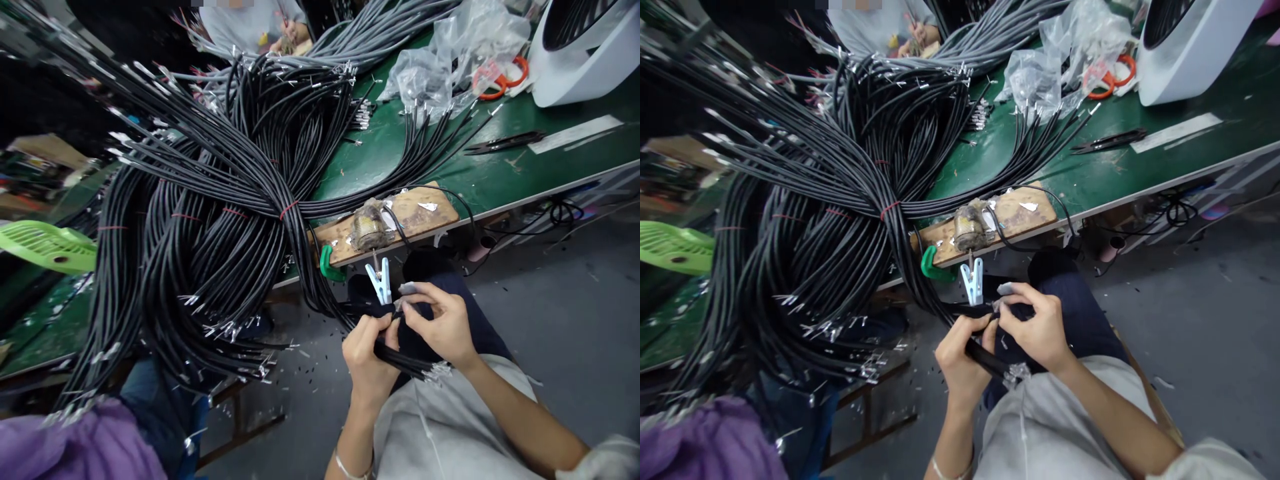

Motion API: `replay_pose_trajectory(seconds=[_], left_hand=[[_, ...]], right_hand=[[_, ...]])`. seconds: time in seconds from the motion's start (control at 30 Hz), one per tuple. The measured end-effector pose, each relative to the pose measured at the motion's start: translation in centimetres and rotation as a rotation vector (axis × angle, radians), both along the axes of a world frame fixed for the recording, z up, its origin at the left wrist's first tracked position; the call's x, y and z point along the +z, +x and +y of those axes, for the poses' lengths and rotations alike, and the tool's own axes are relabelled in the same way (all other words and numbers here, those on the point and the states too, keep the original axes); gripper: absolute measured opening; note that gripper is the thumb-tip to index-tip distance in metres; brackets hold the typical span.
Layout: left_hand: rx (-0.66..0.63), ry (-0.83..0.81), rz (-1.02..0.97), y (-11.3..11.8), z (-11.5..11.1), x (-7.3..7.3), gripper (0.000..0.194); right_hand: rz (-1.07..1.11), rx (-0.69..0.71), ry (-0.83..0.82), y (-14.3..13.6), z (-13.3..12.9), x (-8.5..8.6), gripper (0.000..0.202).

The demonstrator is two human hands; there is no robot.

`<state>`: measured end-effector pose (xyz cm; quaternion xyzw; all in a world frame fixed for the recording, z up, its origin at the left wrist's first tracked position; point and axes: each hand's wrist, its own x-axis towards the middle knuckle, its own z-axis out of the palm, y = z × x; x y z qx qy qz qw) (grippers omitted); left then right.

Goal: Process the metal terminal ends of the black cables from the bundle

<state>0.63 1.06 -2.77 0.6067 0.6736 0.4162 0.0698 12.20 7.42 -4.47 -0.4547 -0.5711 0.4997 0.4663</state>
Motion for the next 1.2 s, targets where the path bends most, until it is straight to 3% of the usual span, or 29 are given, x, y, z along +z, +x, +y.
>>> replay_pose_trajectory(seconds=[0.1,0.3,0.37,0.5,0.63,0.77,0.83,0.93,1.03,1.13,1.2], left_hand=[[0.013,0.012,-0.025,0.0,-0.1,0.0,0.006],[-0.003,-0.015,-0.050,-0.1,-0.4,0.2,0.009],[-0.017,-0.032,-0.049,-0.2,-0.4,0.4,0.010],[-0.048,-0.097,-0.054,-0.5,-0.5,0.9,0.013],[-0.066,-0.136,-0.089,-0.9,-0.5,1.5,0.019],[-0.042,-0.097,-0.073,-1.0,-0.3,1.8,0.019],[-0.002,-0.064,-0.054,-0.9,-0.3,1.6,0.018],[0.059,-0.019,-0.046,-0.6,-0.4,1.1,0.016],[0.102,-0.001,-0.070,-0.5,-0.5,0.9,0.016],[0.119,-0.003,-0.089,-0.7,-0.4,0.9,0.016],[0.121,-0.006,-0.104,-0.9,-0.3,0.9,0.017]], right_hand=[[0.049,0.018,-0.066,0.1,0.2,-0.1,0.017],[0.390,0.236,-0.407,0.1,0.6,-0.8,0.012],[0.469,0.225,-0.407,-0.1,0.2,-0.8,0.018],[0.517,0.265,-0.235,-0.6,-0.2,-0.3,0.034],[0.525,0.352,-0.162,-0.8,0.2,-0.1,0.009],[0.451,0.414,-0.064,-0.9,0.2,-0.3,0.007],[0.329,0.332,0.130,-1.1,-0.1,-0.3,0.008],[0.076,0.105,0.511,-1.5,-0.6,-0.3,0.013],[-0.110,0.010,0.737,-1.7,-1.0,-0.5,0.013],[-0.156,0.110,0.820,-1.1,-1.6,-0.8,0.012],[-0.098,0.214,0.790,-0.5,-2.1,-1.0,0.011]])
